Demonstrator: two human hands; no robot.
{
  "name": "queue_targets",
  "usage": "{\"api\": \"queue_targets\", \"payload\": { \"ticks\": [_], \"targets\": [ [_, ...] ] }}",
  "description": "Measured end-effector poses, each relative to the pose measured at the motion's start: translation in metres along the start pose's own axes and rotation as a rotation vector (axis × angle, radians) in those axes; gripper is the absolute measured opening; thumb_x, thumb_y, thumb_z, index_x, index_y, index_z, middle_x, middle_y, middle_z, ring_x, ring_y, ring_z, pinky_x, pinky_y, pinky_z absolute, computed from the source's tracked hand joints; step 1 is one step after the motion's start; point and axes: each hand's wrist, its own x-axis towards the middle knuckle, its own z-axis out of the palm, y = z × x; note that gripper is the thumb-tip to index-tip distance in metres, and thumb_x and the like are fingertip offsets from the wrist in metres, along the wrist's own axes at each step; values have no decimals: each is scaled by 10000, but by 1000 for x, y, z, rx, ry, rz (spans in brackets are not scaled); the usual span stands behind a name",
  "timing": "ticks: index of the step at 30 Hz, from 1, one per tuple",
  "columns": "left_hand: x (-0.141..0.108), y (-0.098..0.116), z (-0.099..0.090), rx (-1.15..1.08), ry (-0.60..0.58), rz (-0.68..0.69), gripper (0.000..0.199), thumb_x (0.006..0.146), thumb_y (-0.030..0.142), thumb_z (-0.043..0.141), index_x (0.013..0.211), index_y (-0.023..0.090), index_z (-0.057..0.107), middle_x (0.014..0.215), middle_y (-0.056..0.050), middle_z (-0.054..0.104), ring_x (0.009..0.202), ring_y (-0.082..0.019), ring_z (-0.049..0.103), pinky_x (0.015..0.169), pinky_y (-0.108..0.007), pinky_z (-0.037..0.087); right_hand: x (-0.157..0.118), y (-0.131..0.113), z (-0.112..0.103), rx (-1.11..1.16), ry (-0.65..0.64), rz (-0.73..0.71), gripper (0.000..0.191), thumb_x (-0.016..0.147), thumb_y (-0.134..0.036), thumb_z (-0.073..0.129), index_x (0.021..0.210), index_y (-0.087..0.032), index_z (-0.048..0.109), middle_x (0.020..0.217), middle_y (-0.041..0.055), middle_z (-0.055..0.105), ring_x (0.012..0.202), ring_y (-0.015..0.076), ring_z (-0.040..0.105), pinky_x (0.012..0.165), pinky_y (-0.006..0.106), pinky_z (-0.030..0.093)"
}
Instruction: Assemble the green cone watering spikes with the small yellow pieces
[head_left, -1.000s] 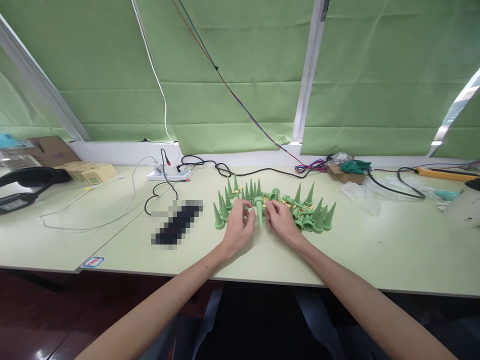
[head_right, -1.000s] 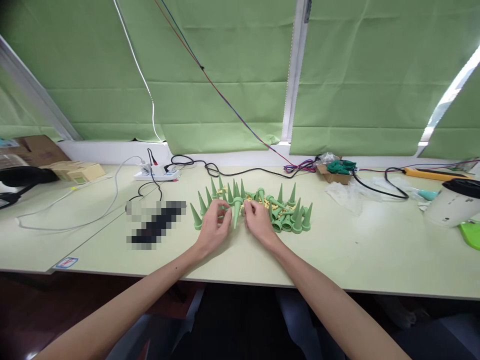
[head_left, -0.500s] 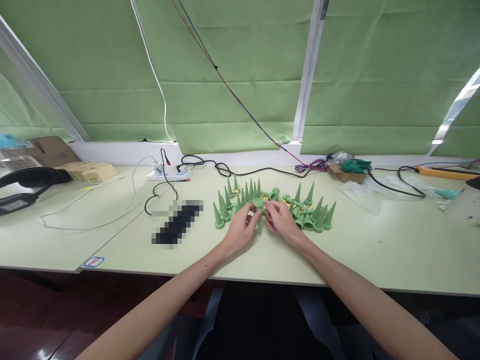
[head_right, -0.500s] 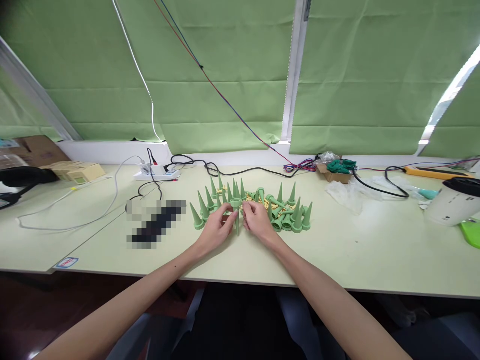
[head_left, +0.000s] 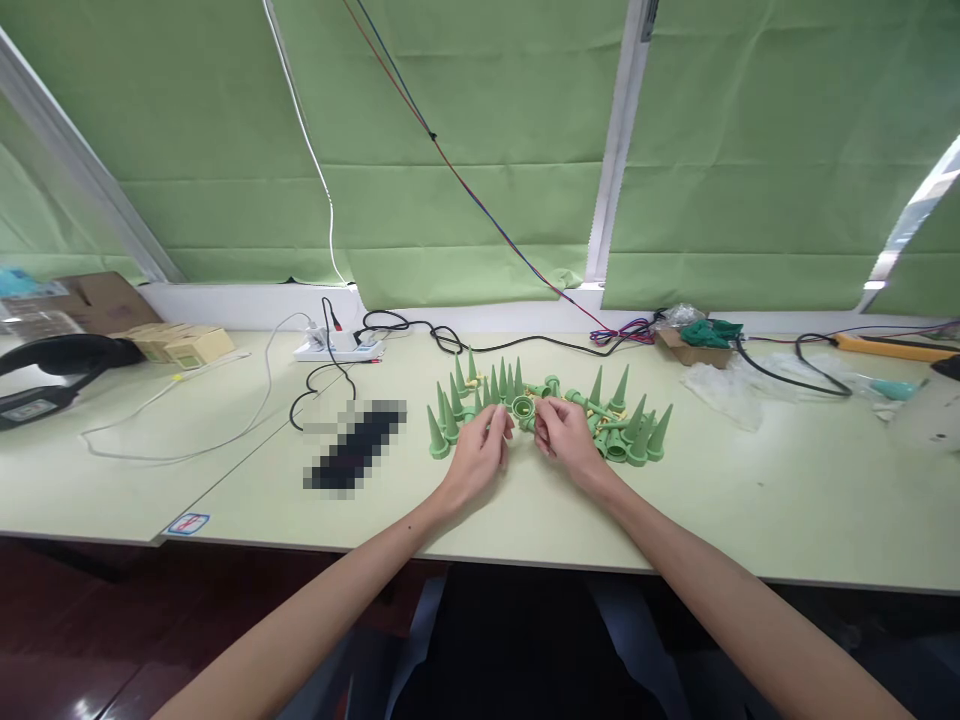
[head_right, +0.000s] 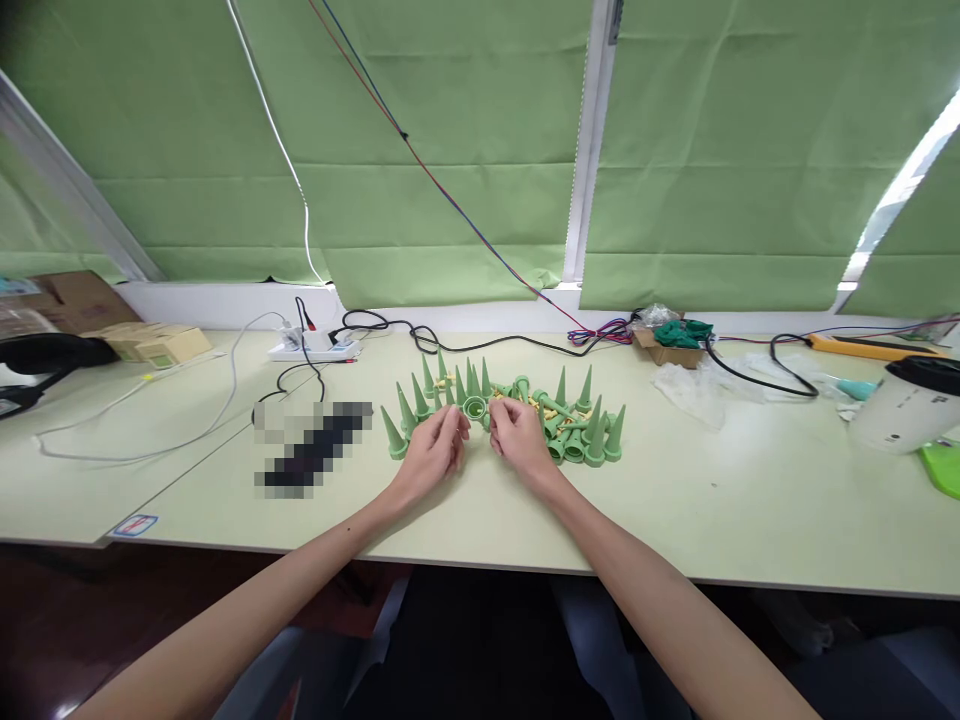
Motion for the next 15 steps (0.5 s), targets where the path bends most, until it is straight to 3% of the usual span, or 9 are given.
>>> {"api": "queue_targets", "payload": {
  "ticks": [6, 15],
  "targets": [
    [4, -5, -1, -248, -94, -171, 478, 919, 608, 375, 737, 177, 479, 479, -2, 510, 375, -119, 469, 365, -230, 296, -3, 3, -2, -242, -153, -132, 436, 933, -500, 485, 621, -201, 427, 512, -49, 432, 436, 86, 395, 450, 232, 321],
    [1, -6, -1, -108, -85, -35, 359, 919, 522, 465, 925, 177, 561, 451, 57, 449, 376, -101, 451, 395, -209, 341, -1, 8, -3, -386, -118, -149, 409, 951, -432, 433, 612, -213, 366, 488, -55, 388, 477, 106, 377, 508, 249, 300]
  ]
}}
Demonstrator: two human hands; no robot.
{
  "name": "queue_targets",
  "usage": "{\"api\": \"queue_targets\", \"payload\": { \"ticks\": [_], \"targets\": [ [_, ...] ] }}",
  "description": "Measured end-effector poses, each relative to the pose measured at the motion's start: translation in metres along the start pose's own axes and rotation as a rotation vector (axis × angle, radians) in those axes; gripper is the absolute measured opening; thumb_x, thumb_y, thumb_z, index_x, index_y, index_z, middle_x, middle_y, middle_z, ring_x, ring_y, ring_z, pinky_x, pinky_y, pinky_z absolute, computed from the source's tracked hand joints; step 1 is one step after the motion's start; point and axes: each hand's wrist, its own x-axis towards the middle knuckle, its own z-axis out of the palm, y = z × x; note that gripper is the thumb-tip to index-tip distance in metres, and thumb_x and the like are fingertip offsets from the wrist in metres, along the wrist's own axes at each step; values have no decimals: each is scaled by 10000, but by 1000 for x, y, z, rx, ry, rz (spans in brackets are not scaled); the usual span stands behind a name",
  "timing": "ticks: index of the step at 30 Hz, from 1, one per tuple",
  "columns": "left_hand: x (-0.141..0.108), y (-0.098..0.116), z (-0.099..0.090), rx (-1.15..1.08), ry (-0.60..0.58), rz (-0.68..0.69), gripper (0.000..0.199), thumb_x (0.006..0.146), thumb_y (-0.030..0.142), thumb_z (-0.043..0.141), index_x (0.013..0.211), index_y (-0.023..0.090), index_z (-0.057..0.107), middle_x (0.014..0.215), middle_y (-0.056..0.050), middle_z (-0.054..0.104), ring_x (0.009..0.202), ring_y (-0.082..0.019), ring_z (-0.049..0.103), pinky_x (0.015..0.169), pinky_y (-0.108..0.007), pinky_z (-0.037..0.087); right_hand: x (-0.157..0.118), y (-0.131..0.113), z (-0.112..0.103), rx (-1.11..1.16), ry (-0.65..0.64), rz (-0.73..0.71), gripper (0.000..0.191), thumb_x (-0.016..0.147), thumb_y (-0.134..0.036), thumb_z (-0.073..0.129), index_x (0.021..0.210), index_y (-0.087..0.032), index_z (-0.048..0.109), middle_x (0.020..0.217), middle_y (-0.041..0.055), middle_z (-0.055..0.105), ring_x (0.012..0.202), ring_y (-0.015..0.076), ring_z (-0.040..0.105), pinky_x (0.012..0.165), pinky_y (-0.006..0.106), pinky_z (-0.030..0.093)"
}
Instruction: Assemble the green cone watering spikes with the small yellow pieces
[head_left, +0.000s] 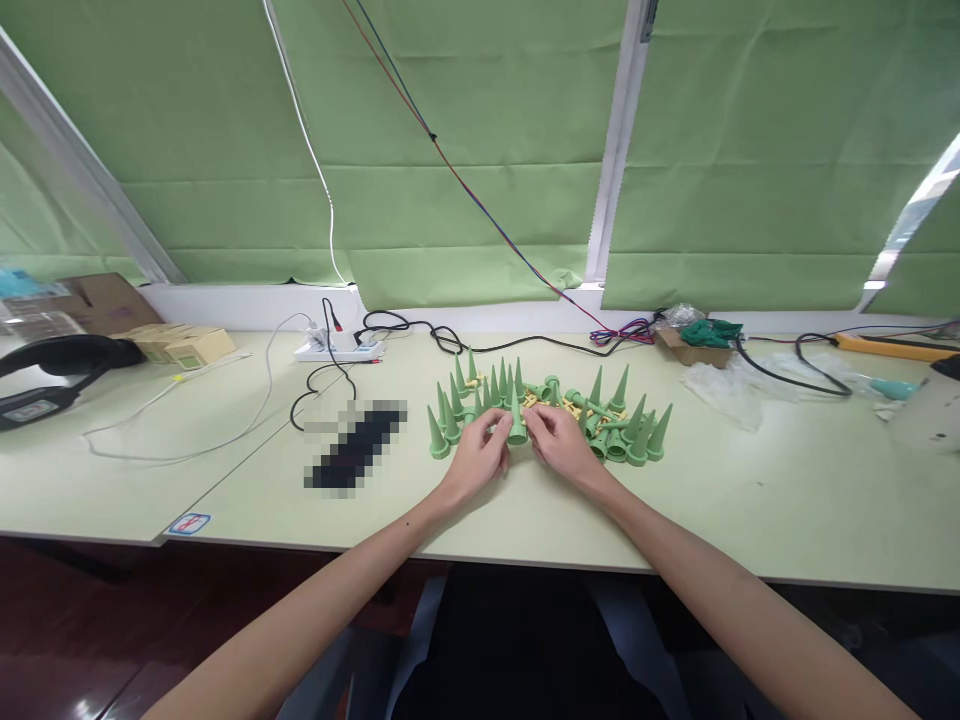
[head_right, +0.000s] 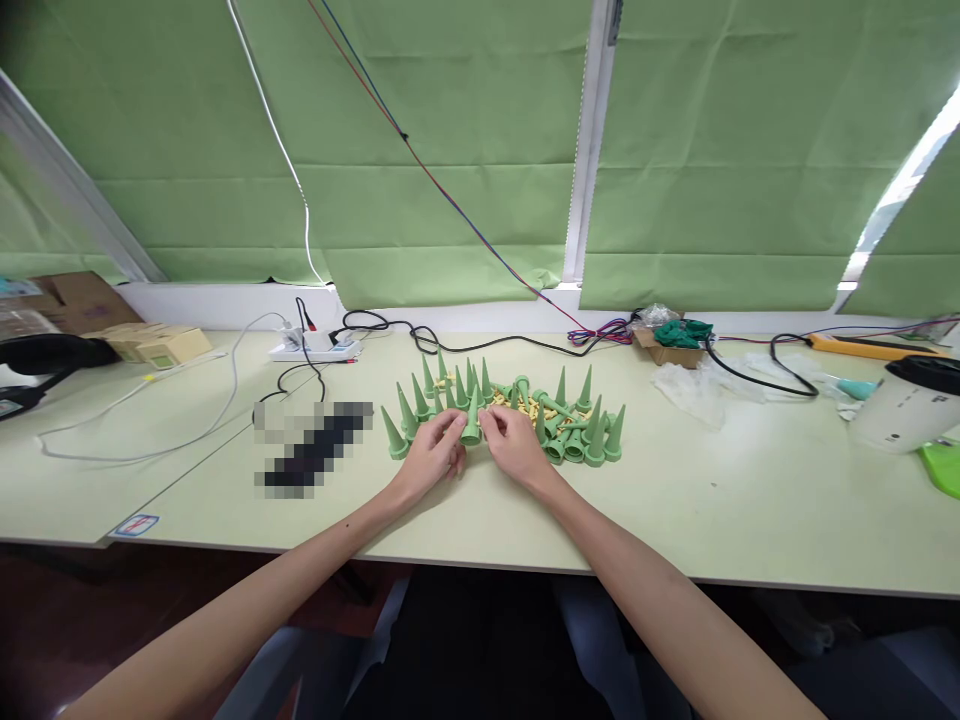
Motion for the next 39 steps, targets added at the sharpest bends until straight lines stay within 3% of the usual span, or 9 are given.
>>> {"api": "queue_targets", "payload": {
  "ticks": [6, 12, 16, 19, 23, 39],
  "targets": [
    [0, -4, 1, 84, 15, 23, 329, 906, 472, 513, 1061, 182, 538, 597, 31, 554, 408, -87, 456, 413, -214, 362, 1, 0, 1, -37, 22, 49, 414, 937, -403, 422, 576, -219, 337, 450, -60, 346, 462, 109, 347, 501, 257, 268],
    [2, -7, 2, 99, 31, 43, 334, 900, 473, 522, 1081, 193, 551, 881, -35, 650, 429, -65, 475, 393, -217, 365, 1, 1, 0, -82, 38, 56, 408, 932, -390, 423, 572, -215, 340, 481, -56, 346, 494, 112, 345, 513, 257, 261],
    [2, -6, 2, 8, 25, -17, 401, 909, 506, 496, 1144, 184, 544, 569, 35, 556, 374, -95, 456, 385, -222, 370, -1, -1, 1, -168, 16, -27, 400, 921, -402, 463, 592, -207, 344, 540, -53, 375, 529, 106, 356, 539, 249, 282],
    [1, -2, 2, -75, -8, -43, 417, 940, 549, 397, 1004, 175, 569, 430, 58, 445, 345, -106, 438, 366, -213, 342, -5, -2, 4, -281, -47, -76, 369, 907, -376, 504, 608, -203, 373, 548, -53, 427, 523, 101, 379, 546, 243, 288],
    [0, 0, 3, -67, -16, -14, 430, 936, 565, 399, 784, 180, 518, 426, 57, 432, 322, -87, 411, 342, -204, 295, -9, -1, 7, -421, -128, -128, 287, 901, -307, 510, 648, -197, 430, 581, -38, 517, 525, 101, 435, 549, 240, 291],
    [1, -1, 3, 51, 12, 15, 432, 918, 546, 457, 677, 189, 452, 485, 55, 437, 360, -84, 434, 383, -227, 312, -10, -8, 12, -776, -171, -118, 240, 932, -258, 437, 756, -179, 580, 640, 16, 602, 555, 140, 501, 548, 267, 252]
  ]
}}
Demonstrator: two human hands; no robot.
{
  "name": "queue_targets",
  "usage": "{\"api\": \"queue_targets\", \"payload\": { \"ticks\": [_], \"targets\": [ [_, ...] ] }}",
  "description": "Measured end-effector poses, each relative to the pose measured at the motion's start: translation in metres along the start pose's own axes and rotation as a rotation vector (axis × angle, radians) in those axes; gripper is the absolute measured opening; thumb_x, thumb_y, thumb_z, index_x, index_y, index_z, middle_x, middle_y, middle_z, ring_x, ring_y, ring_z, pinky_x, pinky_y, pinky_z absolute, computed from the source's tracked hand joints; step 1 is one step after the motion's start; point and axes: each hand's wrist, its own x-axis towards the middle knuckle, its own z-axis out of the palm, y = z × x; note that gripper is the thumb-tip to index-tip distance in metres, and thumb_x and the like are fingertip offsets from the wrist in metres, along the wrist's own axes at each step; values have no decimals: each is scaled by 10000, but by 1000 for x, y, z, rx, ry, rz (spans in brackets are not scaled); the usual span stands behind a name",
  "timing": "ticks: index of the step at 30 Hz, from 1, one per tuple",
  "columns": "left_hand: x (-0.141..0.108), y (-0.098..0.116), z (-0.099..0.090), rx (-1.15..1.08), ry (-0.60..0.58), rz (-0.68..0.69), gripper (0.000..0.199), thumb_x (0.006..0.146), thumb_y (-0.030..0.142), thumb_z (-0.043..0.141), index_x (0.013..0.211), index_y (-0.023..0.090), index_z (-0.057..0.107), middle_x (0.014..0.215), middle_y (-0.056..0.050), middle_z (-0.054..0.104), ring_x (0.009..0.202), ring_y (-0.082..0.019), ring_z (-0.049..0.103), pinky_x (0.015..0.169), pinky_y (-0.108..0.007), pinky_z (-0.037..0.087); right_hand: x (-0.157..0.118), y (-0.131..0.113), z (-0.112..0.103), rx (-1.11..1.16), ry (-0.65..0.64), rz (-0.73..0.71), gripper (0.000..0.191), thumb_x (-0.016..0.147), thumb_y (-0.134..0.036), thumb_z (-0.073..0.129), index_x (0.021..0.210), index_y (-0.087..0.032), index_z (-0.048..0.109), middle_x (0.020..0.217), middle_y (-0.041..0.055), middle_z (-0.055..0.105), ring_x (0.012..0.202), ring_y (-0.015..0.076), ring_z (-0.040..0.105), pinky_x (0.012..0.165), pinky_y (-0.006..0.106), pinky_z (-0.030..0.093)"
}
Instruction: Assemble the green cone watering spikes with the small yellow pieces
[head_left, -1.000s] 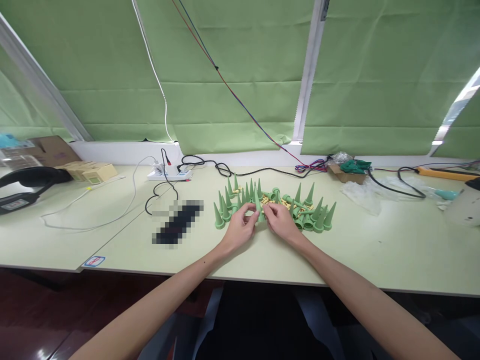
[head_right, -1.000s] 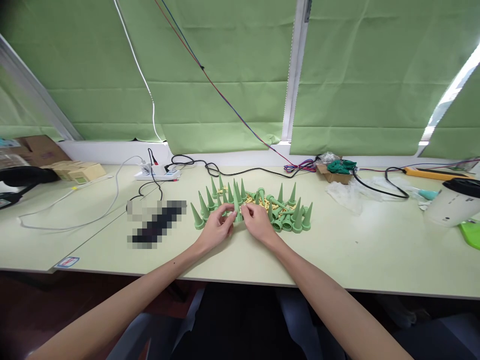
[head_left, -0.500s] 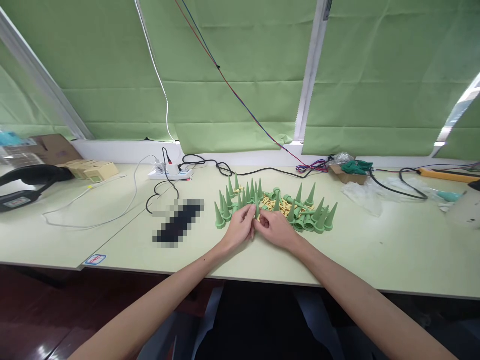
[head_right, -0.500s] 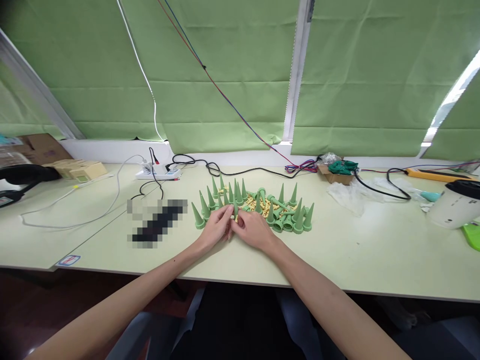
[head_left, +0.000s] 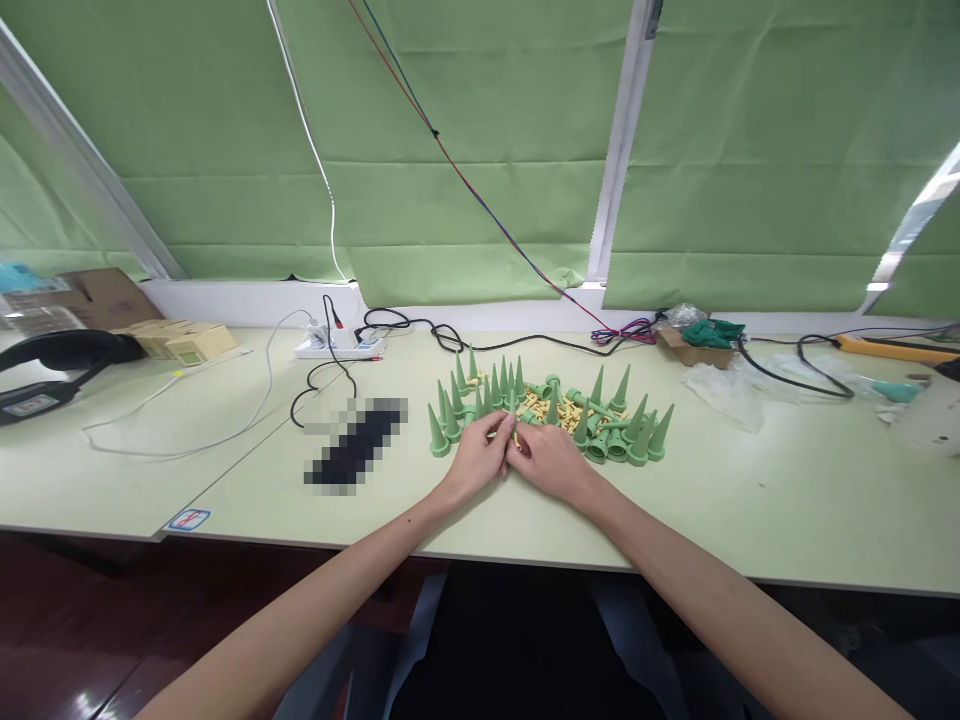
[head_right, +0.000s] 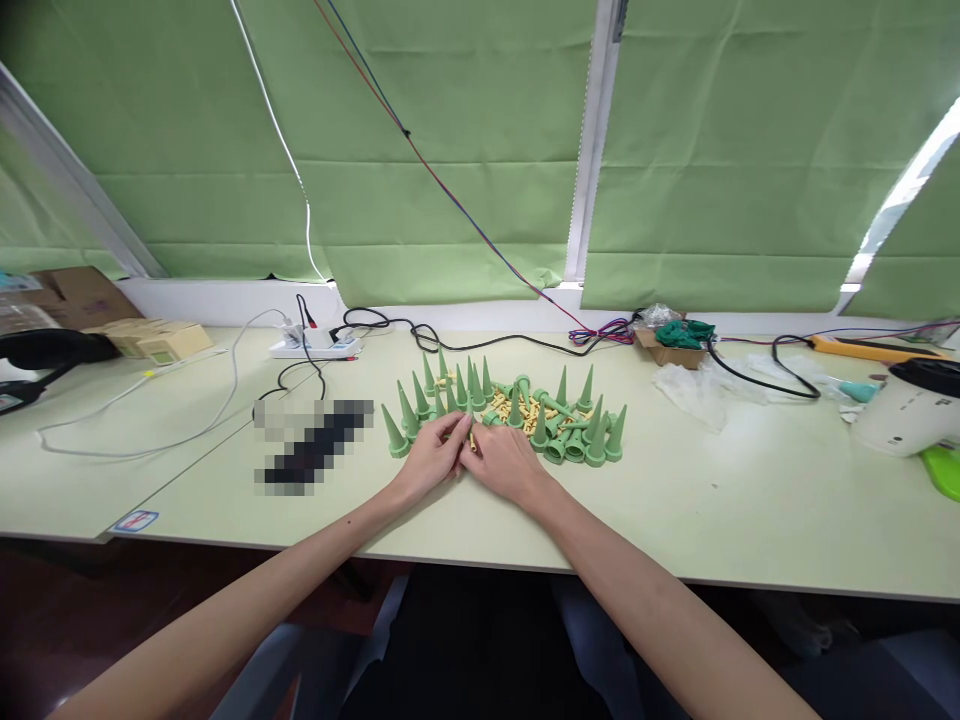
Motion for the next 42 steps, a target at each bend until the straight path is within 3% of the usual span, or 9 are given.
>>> {"api": "queue_targets", "payload": {
  "ticks": [13, 18, 21, 25, 31, 35, 42],
  "targets": [
    [1, -2, 1, 18, 1, -21, 411, 926, 542, 436, 720, 189, 482, 534, 45, 468, 376, -91, 446, 388, -232, 327, -1, -2, 0, -46, -2, -14, 246, 942, -274, 415, 825, -171, 605, 723, 38, 663, 611, 156, 573, 558, 269, 273],
    [1, -2, 0, 160, 137, 37, 354, 921, 506, 467, 798, 183, 546, 712, -2, 597, 492, -100, 508, 489, -241, 395, -2, -1, -6, 25, 33, 36, 191, 885, -341, 511, 787, -188, 571, 678, 11, 635, 596, 152, 553, 565, 257, 309],
    [0, -4, 0, 177, 183, 35, 318, 912, 501, 486, 854, 192, 532, 714, 0, 600, 479, -105, 502, 497, -249, 390, -3, 1, -7, 45, 79, 68, 84, 818, -232, 541, 873, -185, 585, 769, 18, 666, 682, 165, 594, 613, 254, 356],
    [0, -7, 0, 217, 186, 39, 285, 911, 487, 493, 885, 204, 516, 626, 19, 560, 467, -127, 495, 513, -262, 377, -1, 5, -6, 8, 106, 144, 270, 844, -176, 475, 1083, -152, 599, 1011, 86, 693, 855, 208, 638, 711, 273, 412],
    [-2, -6, 0, 468, 211, 140, 209, 946, 381, 442, 876, 196, 510, 761, -24, 595, 571, -145, 517, 610, -291, 389, 3, 7, -8, -29, 78, 146, 440, 876, -100, 402, 1300, -116, 516, 1200, 132, 645, 997, 228, 630, 830, 293, 439],
    [-3, -7, 0, 536, 235, 187, 153, 945, 320, 437, 915, 190, 512, 866, -51, 605, 650, -160, 537, 663, -311, 407, 13, 5, -12, -73, 41, 113, 463, 885, -42, 354, 1316, -119, 502, 1255, 149, 611, 1056, 222, 616, 855, 290, 434],
    [-7, -8, 0, 530, 283, 221, 223, 939, 315, 466, 1118, 183, 486, 931, -77, 602, 749, -187, 574, 745, -340, 436, 39, -4, -25, -216, -172, 137, 389, 858, 40, 345, 1127, -129, 569, 1008, 135, 661, 896, 230, 654, 705, 278, 428]
  ]
}}
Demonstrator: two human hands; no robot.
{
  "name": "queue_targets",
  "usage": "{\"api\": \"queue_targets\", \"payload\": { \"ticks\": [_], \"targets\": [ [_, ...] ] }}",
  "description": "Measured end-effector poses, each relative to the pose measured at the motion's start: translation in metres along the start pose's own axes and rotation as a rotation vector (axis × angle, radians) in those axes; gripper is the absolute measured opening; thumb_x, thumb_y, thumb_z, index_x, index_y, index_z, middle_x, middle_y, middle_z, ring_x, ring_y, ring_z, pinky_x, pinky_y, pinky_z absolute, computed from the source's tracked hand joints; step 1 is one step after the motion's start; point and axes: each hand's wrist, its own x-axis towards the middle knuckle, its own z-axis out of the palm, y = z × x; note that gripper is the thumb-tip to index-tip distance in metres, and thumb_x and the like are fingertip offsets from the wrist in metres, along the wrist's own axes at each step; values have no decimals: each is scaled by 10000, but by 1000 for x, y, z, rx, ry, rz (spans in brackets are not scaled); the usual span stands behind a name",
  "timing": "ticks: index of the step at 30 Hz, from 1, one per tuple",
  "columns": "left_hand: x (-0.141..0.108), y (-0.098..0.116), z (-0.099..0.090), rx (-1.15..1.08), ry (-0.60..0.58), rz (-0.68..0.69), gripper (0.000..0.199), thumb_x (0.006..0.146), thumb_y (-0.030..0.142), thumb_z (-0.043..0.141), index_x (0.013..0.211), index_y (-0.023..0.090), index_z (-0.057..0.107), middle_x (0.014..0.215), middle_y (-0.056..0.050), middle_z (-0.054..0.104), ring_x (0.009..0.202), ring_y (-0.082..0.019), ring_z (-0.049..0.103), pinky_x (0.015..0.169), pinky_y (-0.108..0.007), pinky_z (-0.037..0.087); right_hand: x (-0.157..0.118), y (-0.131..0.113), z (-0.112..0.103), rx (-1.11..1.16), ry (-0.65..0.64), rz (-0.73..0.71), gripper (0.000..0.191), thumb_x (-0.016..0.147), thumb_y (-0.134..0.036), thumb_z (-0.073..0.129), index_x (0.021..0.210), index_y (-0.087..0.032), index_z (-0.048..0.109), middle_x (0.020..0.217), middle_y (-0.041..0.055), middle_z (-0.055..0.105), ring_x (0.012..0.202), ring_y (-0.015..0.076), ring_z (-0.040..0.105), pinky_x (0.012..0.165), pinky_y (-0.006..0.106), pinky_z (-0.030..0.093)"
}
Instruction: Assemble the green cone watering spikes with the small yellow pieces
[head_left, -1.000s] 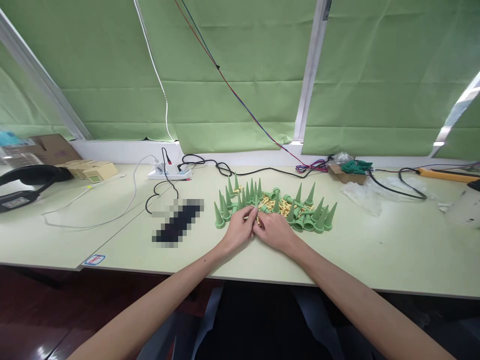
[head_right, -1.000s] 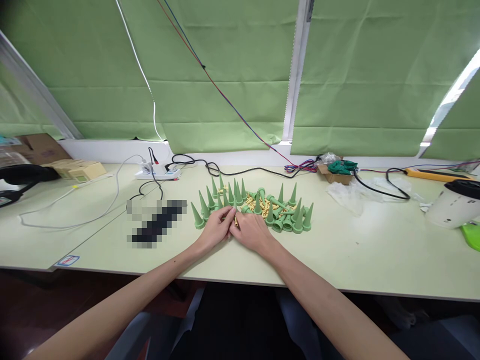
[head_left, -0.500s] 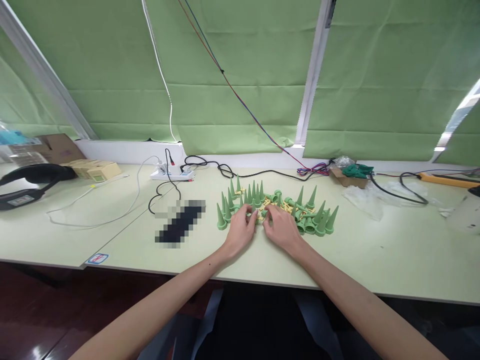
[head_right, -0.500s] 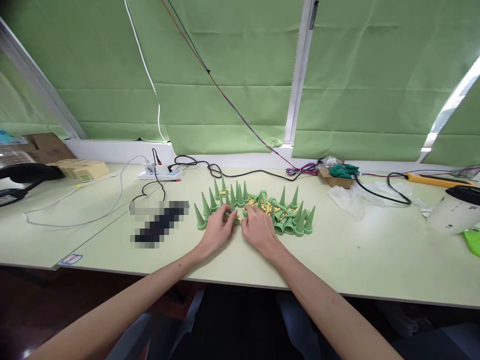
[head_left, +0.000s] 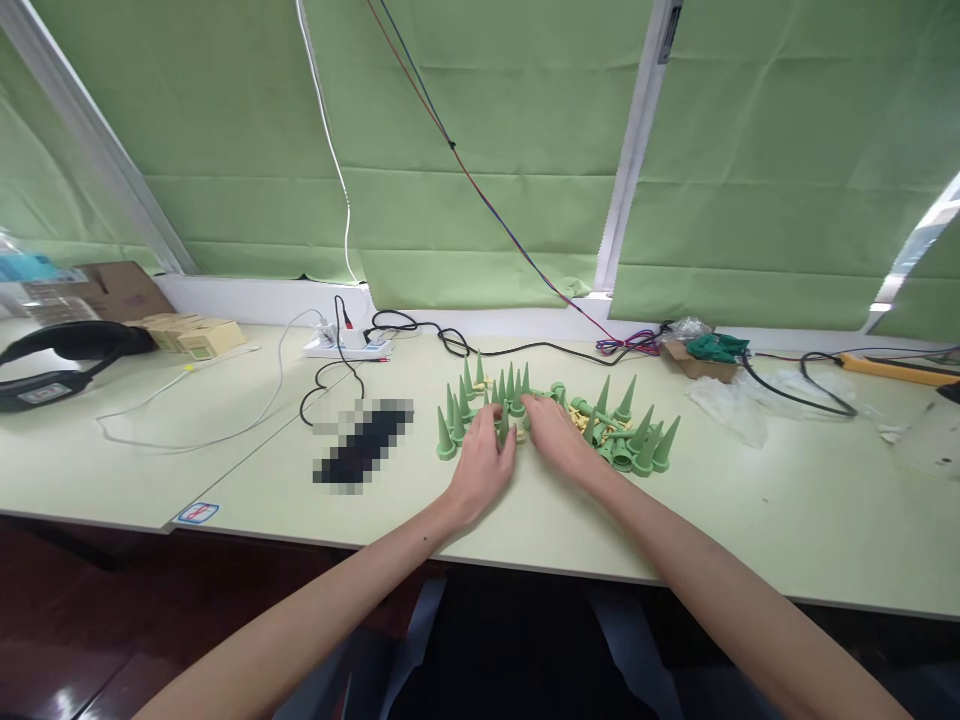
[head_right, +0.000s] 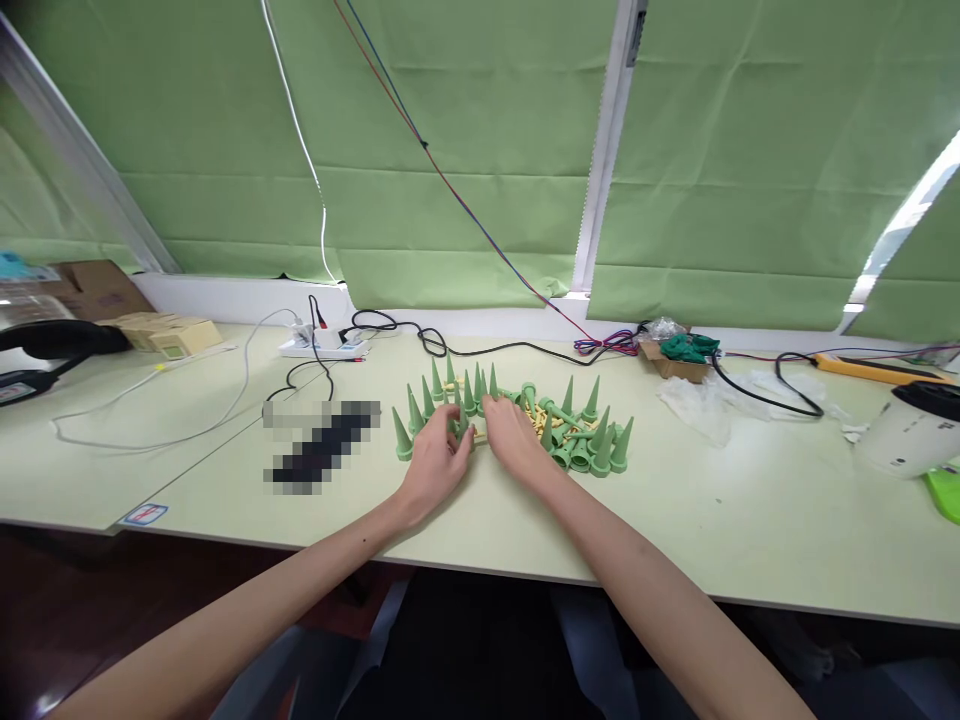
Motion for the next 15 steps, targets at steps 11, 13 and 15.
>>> {"api": "queue_targets", "payload": {
  "ticks": [11, 13, 15],
  "targets": [
    [-2, 1, 0, -41, 85, 26, 268, 933, 267, 471, 1184, 188, 421, 1137, -134, 570, 822, -184, 609, 713, -322, 466, 30, -12, -13, -79, -177, 117, 307, 862, 29, 434, 1058, -89, 637, 1093, 202, 634, 989, 266, 664, 722, 295, 482],
    [-1, -1, 1, -52, 72, 12, 254, 937, 260, 461, 1179, 190, 423, 1124, -129, 585, 835, -189, 618, 719, -325, 468, 29, -12, -15, -78, -182, 118, 309, 873, 15, 435, 1084, -90, 634, 1105, 201, 633, 1014, 272, 658, 731, 297, 484],
    [-1, -4, 2, -65, 67, 8, 240, 941, 252, 452, 1173, 195, 426, 1132, -125, 593, 848, -192, 628, 723, -328, 471, 28, -12, -16, -77, -185, 120, 304, 882, -1, 446, 1105, -92, 631, 1119, 202, 631, 1035, 272, 651, 747, 296, 484]
  ]
}}
